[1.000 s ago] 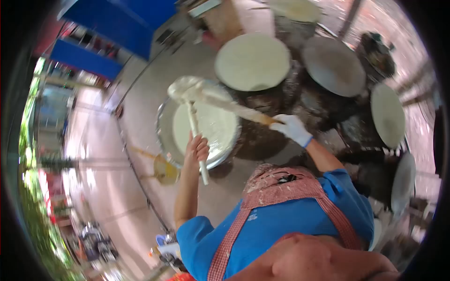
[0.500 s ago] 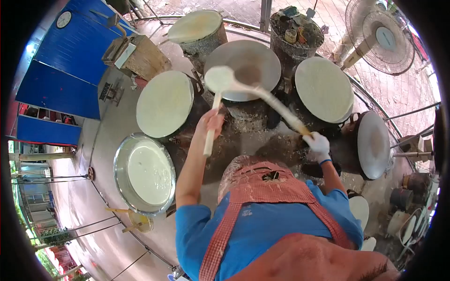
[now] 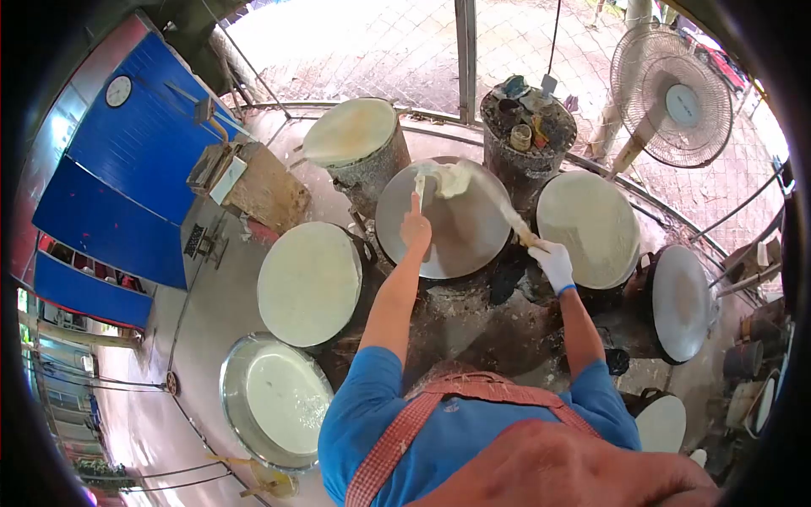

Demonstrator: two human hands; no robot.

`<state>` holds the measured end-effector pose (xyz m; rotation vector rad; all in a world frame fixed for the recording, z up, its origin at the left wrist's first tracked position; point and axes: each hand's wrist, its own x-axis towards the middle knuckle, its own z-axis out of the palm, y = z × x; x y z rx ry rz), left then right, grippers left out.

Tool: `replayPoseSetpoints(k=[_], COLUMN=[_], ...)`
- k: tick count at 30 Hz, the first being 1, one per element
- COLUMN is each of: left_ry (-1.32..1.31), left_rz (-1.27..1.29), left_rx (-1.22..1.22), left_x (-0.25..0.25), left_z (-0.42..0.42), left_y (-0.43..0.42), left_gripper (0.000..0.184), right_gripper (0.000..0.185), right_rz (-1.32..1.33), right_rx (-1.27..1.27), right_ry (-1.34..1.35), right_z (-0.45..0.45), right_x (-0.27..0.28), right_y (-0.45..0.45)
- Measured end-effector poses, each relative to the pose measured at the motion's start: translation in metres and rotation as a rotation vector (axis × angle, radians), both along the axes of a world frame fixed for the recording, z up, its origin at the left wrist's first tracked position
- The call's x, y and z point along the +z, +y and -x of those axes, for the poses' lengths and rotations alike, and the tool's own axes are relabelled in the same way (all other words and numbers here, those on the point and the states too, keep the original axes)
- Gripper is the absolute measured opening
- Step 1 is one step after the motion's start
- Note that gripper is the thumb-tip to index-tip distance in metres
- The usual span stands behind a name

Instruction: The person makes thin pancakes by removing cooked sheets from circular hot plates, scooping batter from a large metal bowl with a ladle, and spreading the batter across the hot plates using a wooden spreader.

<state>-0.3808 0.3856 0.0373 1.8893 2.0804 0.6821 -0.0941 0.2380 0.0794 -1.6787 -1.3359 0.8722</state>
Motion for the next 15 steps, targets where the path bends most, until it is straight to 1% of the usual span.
replayPoseSetpoints(k=[1,3,4,5,6,7,8,9,10,11,12,13,14,15], left_ry=[-0.007,0.038,0.036,-0.095,-0.217,-0.198,-0.403,-0.604,-0.587,-0.523,-0.467,-0.546,-0.62,-0.494], left_rz=[-0.002,-0.048,-0.027,-0.136,-0.251,-0.244,-0.324,-0.389,-0.372,-0.478,-0.579,-0.333,-0.083,-0.102], left_rx=[0.005,-0.109,-0.108,-0.132,-0.157,-0.16,-0.189,-0.222,-0.238,-0.33,-0.422,-0.386,-0.341,-0.341], left_x=[0.004,0.002,0.007,0.019,0.034,0.057,0.084,0.095,0.094,0.09,0.081,0.064,0.041,0.018], left_z=[0.003,0.009,0.007,0.003,0.006,0.012,0.019,0.03,0.044,0.06,0.074,0.088,0.099,0.109], left_y=[0.005,0.005,0.006,0.016,0.024,0.027,0.029,0.026,0.024,0.021,0.011,-0.006,-0.032,-0.058], left_gripper=[0.061,0.064,0.064,0.064,0.064,0.064,0.063,0.062,0.062,0.06,0.059,0.059,0.059,0.059], right_gripper=[0.03,0.029,0.034,0.029,0.03,0.031,0.029,0.026,0.028,0.03,0.031,0.032,0.033,0.033], right_rz=[-0.002,0.123,0.038,-0.176,-0.082,0.006,0.119,0.18,0.039,-0.105,0.033,0.161,-0.001,-0.149], right_rx=[0.005,-0.255,-0.148,0.03,0.03,0.028,-0.004,-0.041,-0.083,-0.133,-0.16,-0.188,-0.088,0.025], right_ry=[-0.007,0.651,0.431,-0.232,-0.458,-0.678,-0.777,-0.744,-0.44,-0.149,0.077,0.297,-0.085,-0.457], right_z=[0.017,0.05,0.062,0.064,0.062,0.061,0.057,0.05,0.05,0.049,0.078,0.112,0.118,0.12], right_x=[0.002,-0.009,-0.039,-0.073,-0.064,-0.042,-0.03,-0.028,-0.054,-0.076,-0.071,-0.057,-0.063,-0.074], right_y=[0.011,0.02,0.04,0.054,0.053,0.053,0.057,0.059,0.065,0.07,0.073,0.083,0.098,0.108])
